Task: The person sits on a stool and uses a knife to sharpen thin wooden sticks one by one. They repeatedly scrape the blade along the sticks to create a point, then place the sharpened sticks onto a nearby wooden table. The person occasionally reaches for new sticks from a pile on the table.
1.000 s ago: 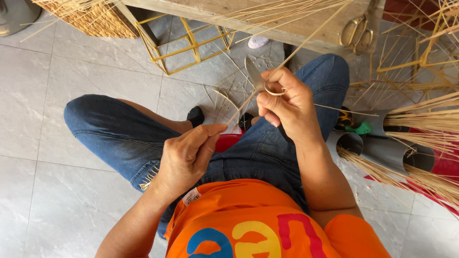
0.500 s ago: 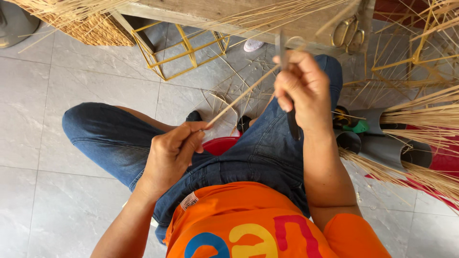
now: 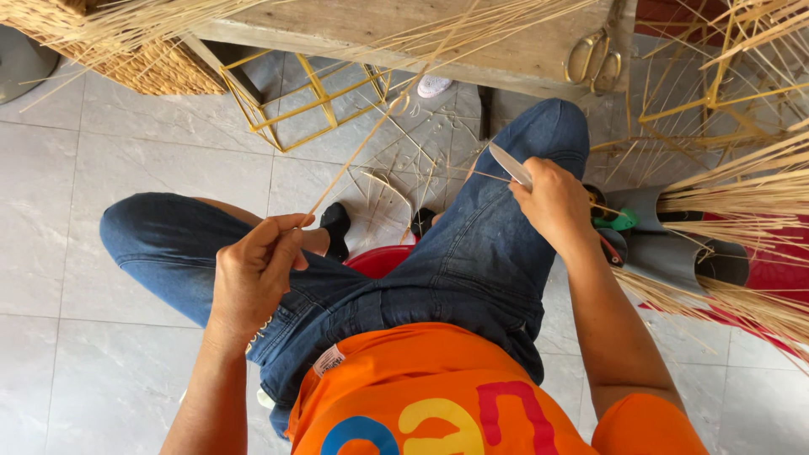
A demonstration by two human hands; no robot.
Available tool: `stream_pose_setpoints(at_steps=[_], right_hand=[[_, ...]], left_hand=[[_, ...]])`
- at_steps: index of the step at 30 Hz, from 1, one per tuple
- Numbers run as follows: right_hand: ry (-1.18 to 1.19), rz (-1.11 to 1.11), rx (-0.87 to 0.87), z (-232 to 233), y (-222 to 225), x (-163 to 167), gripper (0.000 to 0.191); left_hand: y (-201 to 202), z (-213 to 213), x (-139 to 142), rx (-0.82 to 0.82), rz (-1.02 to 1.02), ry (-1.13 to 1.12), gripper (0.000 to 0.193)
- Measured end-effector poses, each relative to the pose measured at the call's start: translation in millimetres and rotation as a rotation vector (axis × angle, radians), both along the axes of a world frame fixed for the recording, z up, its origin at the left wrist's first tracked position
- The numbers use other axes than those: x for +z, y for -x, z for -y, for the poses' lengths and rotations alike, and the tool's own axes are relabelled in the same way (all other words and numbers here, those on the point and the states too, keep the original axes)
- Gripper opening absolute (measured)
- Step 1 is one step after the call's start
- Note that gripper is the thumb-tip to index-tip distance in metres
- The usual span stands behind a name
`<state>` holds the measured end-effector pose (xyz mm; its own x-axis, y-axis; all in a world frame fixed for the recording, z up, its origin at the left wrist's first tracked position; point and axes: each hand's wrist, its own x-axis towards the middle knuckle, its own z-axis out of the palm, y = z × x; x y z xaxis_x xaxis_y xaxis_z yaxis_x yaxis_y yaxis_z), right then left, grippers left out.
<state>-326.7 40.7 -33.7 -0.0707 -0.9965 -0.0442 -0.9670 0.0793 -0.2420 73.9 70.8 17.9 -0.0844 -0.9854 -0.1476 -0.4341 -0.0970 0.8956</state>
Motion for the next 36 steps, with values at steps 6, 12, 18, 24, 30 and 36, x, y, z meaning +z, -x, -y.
stream_pose_setpoints(at_steps=[6,12,18,24,30,36], right_hand=[[0.308,0.559,0.111,17,-22,26,0.020],[0.180,1.235,0.100,35,-52,50,0.007],[0.159,1.221,0.107,50,-93,9,0.009],[0.220,1.437,-0.132,41,-109,-7,0.025],[0.165,1.594,0.069,43,-138,-5,0.029],[0.355,1.558,-0.060,66,-117,5,0.019]], left_hand=[[-5,1,-3,0.054,-0.061,0.094,0.018],[-12,1,-6,0.134,-0.119,0.081,0.020],[-14,1,-11,0.143,-0.148,0.083,0.018],[-10,-1,-12,0.119,-0.170,0.015,0.016],[7,-6,-15,-0.058,-0.225,-0.019,0.017],[-15,-12,-26,-0.064,-0.126,-0.144,0.019]])
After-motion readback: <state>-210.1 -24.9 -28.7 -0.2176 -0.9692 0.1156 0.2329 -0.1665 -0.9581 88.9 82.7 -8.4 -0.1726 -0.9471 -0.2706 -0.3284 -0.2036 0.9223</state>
